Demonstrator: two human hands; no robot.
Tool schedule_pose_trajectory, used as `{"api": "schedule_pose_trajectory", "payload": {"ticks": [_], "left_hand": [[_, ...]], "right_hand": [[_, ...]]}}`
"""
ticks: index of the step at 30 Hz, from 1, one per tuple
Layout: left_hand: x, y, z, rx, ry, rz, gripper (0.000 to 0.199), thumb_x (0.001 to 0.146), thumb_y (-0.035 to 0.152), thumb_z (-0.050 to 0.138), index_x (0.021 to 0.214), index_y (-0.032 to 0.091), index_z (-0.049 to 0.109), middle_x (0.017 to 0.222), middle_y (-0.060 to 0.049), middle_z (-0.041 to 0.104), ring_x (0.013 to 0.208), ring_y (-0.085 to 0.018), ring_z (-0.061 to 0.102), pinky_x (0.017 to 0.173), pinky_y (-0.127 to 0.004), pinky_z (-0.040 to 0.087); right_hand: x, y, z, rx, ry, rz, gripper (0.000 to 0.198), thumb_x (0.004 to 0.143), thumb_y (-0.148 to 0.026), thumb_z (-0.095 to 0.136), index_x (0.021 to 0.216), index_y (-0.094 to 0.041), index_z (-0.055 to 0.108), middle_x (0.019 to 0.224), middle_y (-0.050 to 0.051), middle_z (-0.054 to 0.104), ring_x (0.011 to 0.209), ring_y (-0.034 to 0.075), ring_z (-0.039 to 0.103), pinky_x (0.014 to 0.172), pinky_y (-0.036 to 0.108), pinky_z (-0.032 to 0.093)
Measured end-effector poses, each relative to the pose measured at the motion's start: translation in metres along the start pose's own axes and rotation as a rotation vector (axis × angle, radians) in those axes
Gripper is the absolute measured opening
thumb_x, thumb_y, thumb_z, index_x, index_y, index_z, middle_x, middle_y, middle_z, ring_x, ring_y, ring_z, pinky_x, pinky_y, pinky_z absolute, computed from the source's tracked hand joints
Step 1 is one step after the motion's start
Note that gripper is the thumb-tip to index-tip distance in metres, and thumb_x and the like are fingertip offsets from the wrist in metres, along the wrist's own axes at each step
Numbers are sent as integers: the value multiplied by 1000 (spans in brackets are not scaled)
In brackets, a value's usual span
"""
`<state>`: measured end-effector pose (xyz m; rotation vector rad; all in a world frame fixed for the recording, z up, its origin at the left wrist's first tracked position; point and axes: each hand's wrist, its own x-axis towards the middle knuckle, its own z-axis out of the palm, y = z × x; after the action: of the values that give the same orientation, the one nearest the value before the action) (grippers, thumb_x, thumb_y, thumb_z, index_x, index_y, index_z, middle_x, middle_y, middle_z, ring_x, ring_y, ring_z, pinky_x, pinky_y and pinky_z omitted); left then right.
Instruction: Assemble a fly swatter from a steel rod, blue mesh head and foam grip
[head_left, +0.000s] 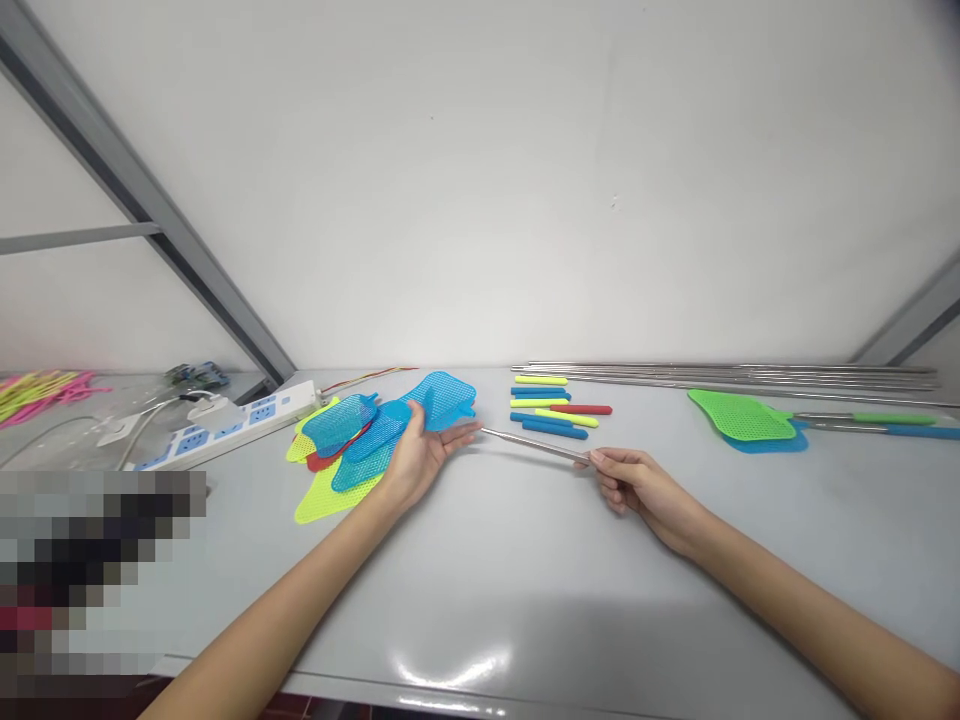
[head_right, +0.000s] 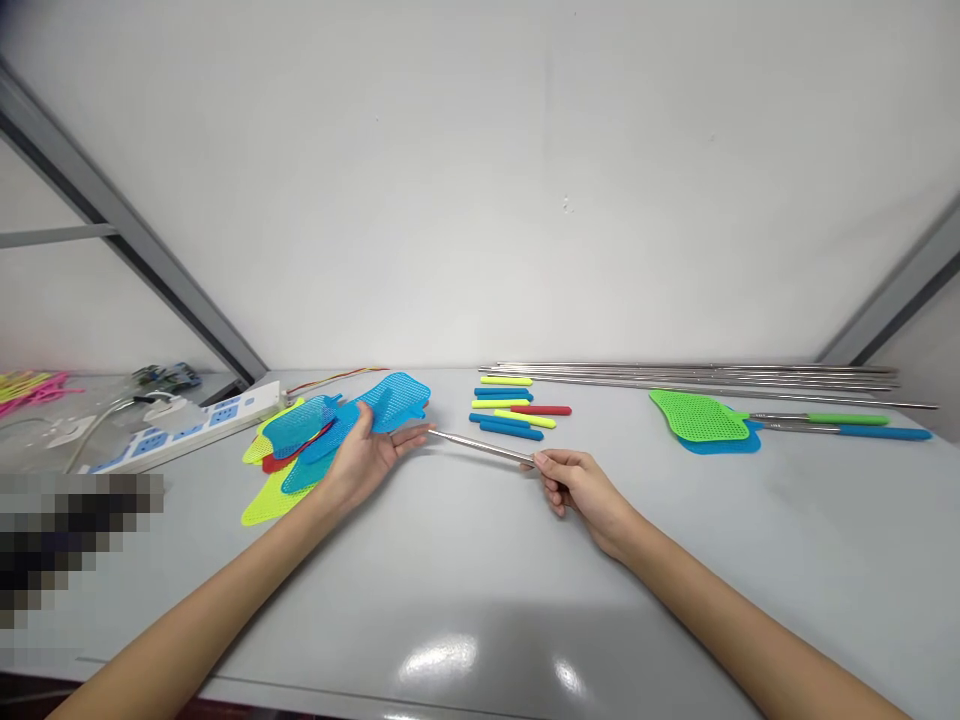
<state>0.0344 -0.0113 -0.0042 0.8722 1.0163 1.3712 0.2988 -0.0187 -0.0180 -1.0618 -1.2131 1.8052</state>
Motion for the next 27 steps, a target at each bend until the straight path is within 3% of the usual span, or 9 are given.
{"api": "schedule_pose_trajectory", "payload": {"ticks": [7, 14, 21, 27], "left_hand": [[-8, -7, 10, -60, -75, -28, 34, 86, 41, 36, 96, 16, 58, 97, -8, 63, 92, -23, 58, 68, -30, 48], [-10, -6, 11, -149, -68, -24, 36, 87, 42, 33, 94, 16, 58, 98, -7, 62, 90, -22, 59, 63, -27, 47], [-7, -8, 10, -247, -38, -45, 38, 89, 39, 29, 92, 15, 59, 93, -7, 64, 85, -19, 61, 66, -26, 47], [-9, -9, 10, -250, -90, -54, 34, 88, 39, 35, 93, 15, 59, 93, -6, 64, 81, -17, 62, 70, -26, 47]], "right_hand": [[0, -2, 3, -12, 22, 13, 27, 76, -38, 54, 82, -12, 62, 54, -4, 32, 45, 6, 30, 43, 21, 25], [1, 4, -2, 15, 33, -3, 23, 75, -35, 55, 70, -13, 59, 52, -4, 33, 44, 7, 30, 42, 23, 24], [3, 6, -3, 83, 70, 12, 22, 76, -34, 54, 77, -13, 62, 52, -4, 30, 44, 7, 28, 42, 22, 24], [3, 5, -3, 79, 93, 7, 21, 75, -34, 56, 76, -14, 62, 52, -5, 30, 45, 7, 27, 42, 22, 25]]}}
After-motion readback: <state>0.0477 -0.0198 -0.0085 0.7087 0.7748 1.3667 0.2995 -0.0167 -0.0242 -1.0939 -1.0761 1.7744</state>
